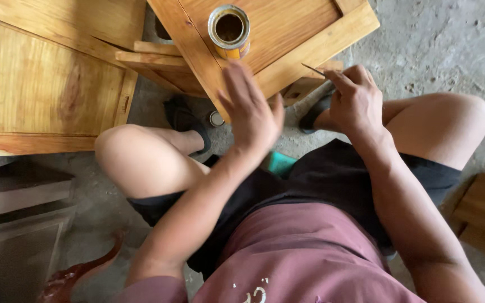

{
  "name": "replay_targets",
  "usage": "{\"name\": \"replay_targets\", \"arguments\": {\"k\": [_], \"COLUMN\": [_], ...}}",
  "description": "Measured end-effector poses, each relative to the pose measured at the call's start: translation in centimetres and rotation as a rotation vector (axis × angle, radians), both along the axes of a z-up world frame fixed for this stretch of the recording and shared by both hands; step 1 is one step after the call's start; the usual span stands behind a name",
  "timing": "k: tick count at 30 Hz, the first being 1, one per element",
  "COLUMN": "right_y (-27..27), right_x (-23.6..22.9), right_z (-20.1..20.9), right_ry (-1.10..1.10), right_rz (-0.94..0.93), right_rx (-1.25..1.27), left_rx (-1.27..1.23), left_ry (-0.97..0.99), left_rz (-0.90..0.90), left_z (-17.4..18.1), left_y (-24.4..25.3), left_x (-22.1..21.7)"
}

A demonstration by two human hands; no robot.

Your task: The person applies wood stain to several wooden panels using a brush. They dip the brush into a can of stain, apply it to the panels, and flip the panels to coat both sides. The person handles the panels one at a time and places them in a stack after staining.

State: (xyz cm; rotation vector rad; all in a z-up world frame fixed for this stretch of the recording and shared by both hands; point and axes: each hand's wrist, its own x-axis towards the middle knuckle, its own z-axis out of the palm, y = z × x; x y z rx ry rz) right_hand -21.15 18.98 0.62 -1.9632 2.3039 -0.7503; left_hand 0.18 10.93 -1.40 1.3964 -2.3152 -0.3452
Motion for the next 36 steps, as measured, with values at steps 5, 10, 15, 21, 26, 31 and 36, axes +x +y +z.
{"name": "replay_targets", "arguments": {"k": [5,10,15,21,26,31,36], "right_y": [-1.4,-1.5,-1.3,-1.3,-2.6,-2.8,-2.2], "right_x": [0.8,0.7,0.5,0.1,-2.3,-2.6,-1.0], "right_z": [-0.6,-0.9,-1.2,-2.5,-3.2,-3.0,-3.1], "right_ry": [0.029,0.126,0.135,0.074,0.155,0.189,-0.003], "right_rz": [0.013,0.039,0.028,0.038,0.07,0.149,0.12], "right_rx": [-0.024,-0.006,-0.02,-0.006,0.0,-0.021,0.082], "left_rx": [0.208,0.097,0.064,0.051,0.019,0.038,0.044], "left_ry": [-0.304,0.307,0.478,0.341,0.353,0.344,0.248], "left_rz": [-0.241,-0.057,0.122,0.142,0.141,0.169,0.2], "left_z": [3.5,4.0,1.2,-3.3,-4.7,-4.5,-5.2], "left_y": [2.6,-3.2,-8.9,-9.9,-10.2,-10.7,-11.1], "left_x": [0.7,3.3,4.9,3.5,2.5,1.9,1.7]}}
